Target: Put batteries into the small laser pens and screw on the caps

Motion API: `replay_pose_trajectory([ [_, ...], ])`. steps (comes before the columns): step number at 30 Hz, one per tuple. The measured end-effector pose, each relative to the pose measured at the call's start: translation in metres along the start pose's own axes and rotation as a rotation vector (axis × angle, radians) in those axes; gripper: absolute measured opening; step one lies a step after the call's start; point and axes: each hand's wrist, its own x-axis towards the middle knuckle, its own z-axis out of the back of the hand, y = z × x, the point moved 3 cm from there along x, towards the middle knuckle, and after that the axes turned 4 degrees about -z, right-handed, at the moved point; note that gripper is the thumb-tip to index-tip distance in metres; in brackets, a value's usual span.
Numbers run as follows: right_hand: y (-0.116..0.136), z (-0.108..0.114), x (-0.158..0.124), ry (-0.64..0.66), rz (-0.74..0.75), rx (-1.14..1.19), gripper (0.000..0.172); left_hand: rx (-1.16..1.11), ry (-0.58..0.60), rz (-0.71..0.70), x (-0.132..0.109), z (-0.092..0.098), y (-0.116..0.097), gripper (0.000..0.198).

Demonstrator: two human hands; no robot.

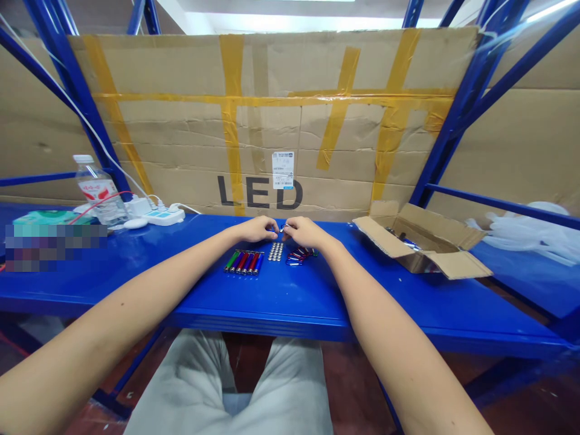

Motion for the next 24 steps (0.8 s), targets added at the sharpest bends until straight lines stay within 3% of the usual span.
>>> replay_pose_trajectory([
  [3, -0.001, 0.005, 0.0, -0.06, 0.006, 0.028, 0.022, 0.05, -0.06, 0.075, -0.017, 0.017, 0.008, 0.026],
  [10, -0.008, 0.008, 0.0, -0.077, -0.018, -0.001, 0.023, 0.165, 0.111, 0.295, -0.062, 0.037, 0.034, 0.019],
  [14, -0.009, 0.008, 0.001, -0.068, -0.027, -0.031, 0.024, 0.113, 0.149, 0.365, -0.07, 0.041, 0.044, 0.02],
  [24, -0.005, 0.008, -0.001, -0.031, -0.048, -0.063, 0.026, -0.136, 0.114, 0.414, -0.079, 0.051, 0.06, 0.016],
])
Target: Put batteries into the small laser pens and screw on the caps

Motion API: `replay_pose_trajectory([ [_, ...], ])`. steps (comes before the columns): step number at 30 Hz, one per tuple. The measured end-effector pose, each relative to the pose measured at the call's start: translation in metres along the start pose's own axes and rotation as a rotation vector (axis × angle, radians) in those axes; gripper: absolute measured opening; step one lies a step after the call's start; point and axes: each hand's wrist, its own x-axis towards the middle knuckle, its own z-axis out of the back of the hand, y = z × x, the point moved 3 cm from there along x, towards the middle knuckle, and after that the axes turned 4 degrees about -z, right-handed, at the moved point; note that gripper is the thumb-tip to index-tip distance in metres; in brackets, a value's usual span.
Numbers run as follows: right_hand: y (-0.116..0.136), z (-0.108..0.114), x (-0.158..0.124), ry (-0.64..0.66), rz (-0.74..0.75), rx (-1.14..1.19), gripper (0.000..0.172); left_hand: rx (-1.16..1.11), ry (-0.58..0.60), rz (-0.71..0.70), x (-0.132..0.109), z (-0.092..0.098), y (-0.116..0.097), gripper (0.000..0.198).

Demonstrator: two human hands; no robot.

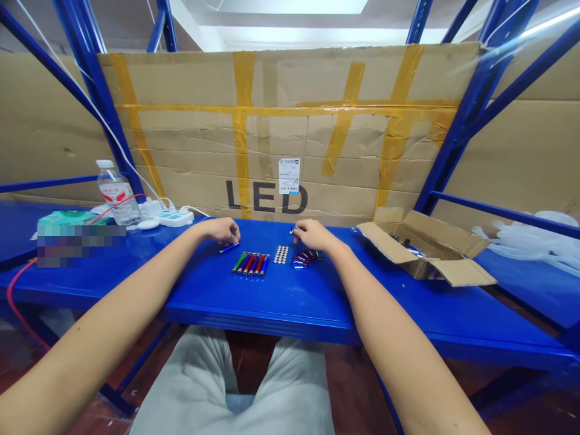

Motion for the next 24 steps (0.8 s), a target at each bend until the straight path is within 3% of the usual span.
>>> replay_pose_trajectory([
  [6, 0.0, 0.0, 0.001, 0.01, -0.007, -0.017, 0.026, 0.023, -0.018, 0.02, -0.003, 0.011, 0.009, 0.019],
  [14, -0.002, 0.0, 0.001, 0.01, -0.006, -0.019, 0.026, -0.122, 0.112, 0.07, -0.009, 0.004, 0.01, 0.027],
  [19, -0.002, 0.0, 0.0, 0.014, -0.021, -0.018, 0.026, -0.261, 0.278, 0.042, -0.019, -0.006, -0.001, 0.026],
  [24, -0.002, 0.0, 0.0, 0.017, -0.03, -0.021, 0.025, -0.312, 0.346, 0.045, -0.026, -0.012, -0.014, 0.034],
])
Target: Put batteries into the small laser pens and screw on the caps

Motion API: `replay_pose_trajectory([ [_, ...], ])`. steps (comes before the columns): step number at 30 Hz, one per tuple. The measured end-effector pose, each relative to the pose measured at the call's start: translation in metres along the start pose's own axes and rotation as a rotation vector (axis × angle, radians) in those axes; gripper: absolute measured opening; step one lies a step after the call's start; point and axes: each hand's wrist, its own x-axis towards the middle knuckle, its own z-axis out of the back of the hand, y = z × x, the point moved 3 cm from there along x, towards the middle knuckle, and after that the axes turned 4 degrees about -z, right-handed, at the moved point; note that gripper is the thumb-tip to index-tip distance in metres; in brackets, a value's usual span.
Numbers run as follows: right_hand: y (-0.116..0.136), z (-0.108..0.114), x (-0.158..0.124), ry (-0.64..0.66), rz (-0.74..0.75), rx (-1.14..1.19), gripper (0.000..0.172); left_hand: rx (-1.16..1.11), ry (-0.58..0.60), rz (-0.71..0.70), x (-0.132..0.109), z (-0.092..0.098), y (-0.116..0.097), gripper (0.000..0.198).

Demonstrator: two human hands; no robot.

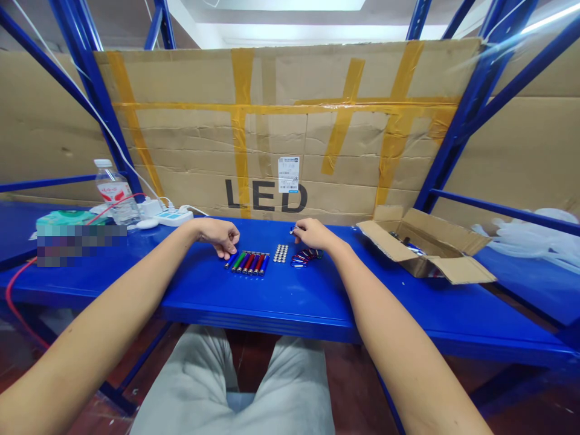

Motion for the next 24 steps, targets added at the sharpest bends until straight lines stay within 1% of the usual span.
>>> replay_pose_trajectory([
  [6, 0.001, 0.0, -0.001, 0.007, -0.004, -0.003, 0.025, -0.001, 0.014, 0.01, 0.002, -0.005, -0.004, 0.041],
  [15, 0.002, 0.0, -0.001, 0.009, 0.001, -0.017, 0.025, 0.026, 0.015, -0.004, 0.0, -0.009, -0.008, 0.038],
  [19, 0.0, 0.0, -0.001, 0.006, 0.001, -0.026, 0.026, 0.039, 0.019, 0.006, -0.002, -0.004, -0.007, 0.035],
  [20, 0.0, 0.0, -0.001, 0.002, 0.003, -0.019, 0.026, 0.063, -0.008, -0.002, -0.001, -0.001, -0.007, 0.032],
  [21, 0.0, 0.0, 0.0, -0.003, 0.01, -0.002, 0.026, 0.1, -0.063, -0.022, 0.0, 0.002, -0.007, 0.029],
  [22, 0.001, -0.001, 0.0, -0.004, 0.022, 0.028, 0.026, 0.15, -0.147, -0.061, 0.001, 0.006, -0.009, 0.026],
  [24, 0.005, -0.003, 0.0, 0.007, 0.05, 0.129, 0.025, 0.255, -0.38, -0.201, 0.005, 0.01, -0.017, 0.021],
])
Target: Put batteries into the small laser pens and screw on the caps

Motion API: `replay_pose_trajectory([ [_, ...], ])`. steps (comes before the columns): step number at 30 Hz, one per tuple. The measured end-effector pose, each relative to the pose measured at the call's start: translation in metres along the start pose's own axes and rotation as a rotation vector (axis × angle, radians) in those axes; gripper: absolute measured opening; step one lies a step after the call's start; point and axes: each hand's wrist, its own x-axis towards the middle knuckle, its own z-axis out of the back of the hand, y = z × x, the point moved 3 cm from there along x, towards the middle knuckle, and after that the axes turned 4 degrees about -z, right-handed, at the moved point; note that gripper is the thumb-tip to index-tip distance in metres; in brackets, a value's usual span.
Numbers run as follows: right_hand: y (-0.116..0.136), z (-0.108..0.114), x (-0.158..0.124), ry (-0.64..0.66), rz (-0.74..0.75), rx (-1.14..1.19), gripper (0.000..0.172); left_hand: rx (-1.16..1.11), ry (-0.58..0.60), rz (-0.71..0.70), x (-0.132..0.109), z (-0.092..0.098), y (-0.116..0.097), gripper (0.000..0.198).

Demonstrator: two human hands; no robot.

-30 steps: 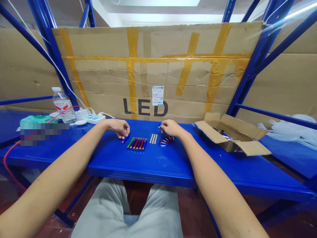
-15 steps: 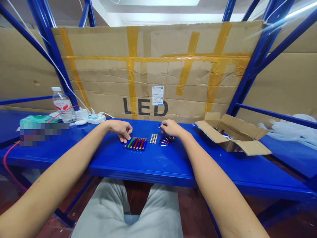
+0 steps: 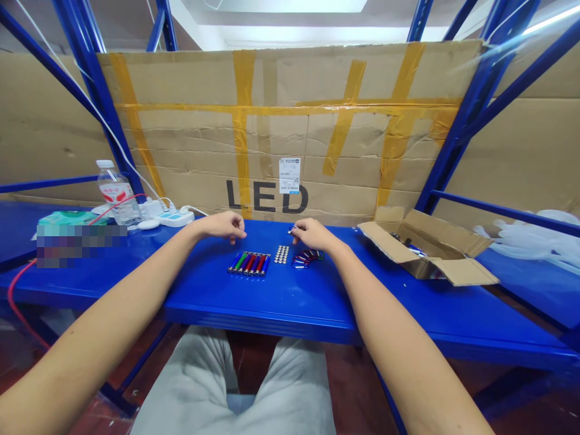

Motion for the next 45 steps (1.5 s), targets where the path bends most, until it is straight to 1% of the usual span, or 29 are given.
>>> replay_pose_trajectory([
  [2, 0.006, -0.005, 0.0, 0.032, 0.02, 0.128, 0.024, 0.032, -0.251, -0.215, 0.004, -0.003, -0.013, 0.019],
  [3, 0.01, -0.008, 0.0, 0.05, 0.022, 0.188, 0.023, 0.01, -0.3, -0.324, 0.005, -0.01, -0.021, 0.021],
  [4, 0.014, -0.011, 0.0, 0.067, 0.021, 0.241, 0.022, -0.025, -0.325, -0.407, 0.006, -0.018, -0.029, 0.022],
  [6, 0.021, -0.016, -0.001, 0.097, 0.022, 0.322, 0.023, -0.068, -0.341, -0.521, 0.007, -0.034, -0.043, 0.025],
  [9, 0.03, -0.022, -0.004, 0.149, 0.051, 0.376, 0.025, -0.095, -0.366, -0.595, 0.006, -0.052, -0.057, 0.022],
  [12, 0.032, -0.025, -0.005, 0.163, 0.076, 0.345, 0.026, -0.087, -0.403, -0.575, 0.005, -0.056, -0.059, 0.015],
  [14, 0.03, -0.025, -0.005, 0.127, 0.055, 0.358, 0.022, -0.091, -0.439, -0.556, 0.006, -0.054, -0.056, 0.012],
  [16, 0.029, -0.025, -0.003, 0.074, 0.039, 0.448, 0.017, -0.126, -0.47, -0.542, 0.009, -0.053, -0.052, 0.009],
  [18, 0.031, -0.023, -0.002, 0.028, 0.068, 0.565, 0.021, -0.233, -0.476, -0.52, 0.013, -0.052, -0.048, 0.009],
  [20, 0.034, -0.021, -0.002, -0.007, 0.124, 0.638, 0.027, -0.404, -0.473, -0.495, 0.018, -0.054, -0.045, 0.009],
  [22, 0.037, -0.018, -0.002, -0.048, 0.159, 0.663, 0.029, -0.544, -0.482, -0.487, 0.022, -0.054, -0.043, 0.01],
  [24, 0.039, -0.015, -0.003, -0.095, 0.165, 0.671, 0.03, -0.598, -0.505, -0.487, 0.023, -0.054, -0.044, 0.011],
  [27, 0.04, -0.013, -0.004, -0.138, 0.151, 0.696, 0.03, -0.591, -0.545, -0.499, 0.023, -0.053, -0.046, 0.011],
  [31, 0.036, -0.012, -0.002, -0.156, 0.126, 0.729, 0.03, -0.538, -0.582, -0.519, 0.02, -0.052, -0.05, 0.006],
  [37, 0.033, -0.012, 0.002, -0.132, 0.085, 0.686, 0.023, -0.462, -0.566, -0.536, 0.02, -0.057, -0.054, 0.005],
  [41, 0.034, -0.012, 0.002, -0.115, 0.062, 0.633, 0.017, -0.337, -0.589, -0.55, 0.018, -0.058, -0.055, 0.007],
  [45, 0.035, -0.013, 0.0, -0.104, 0.029, 0.589, 0.014, -0.234, -0.599, -0.564, 0.014, -0.06, -0.059, 0.008],
])
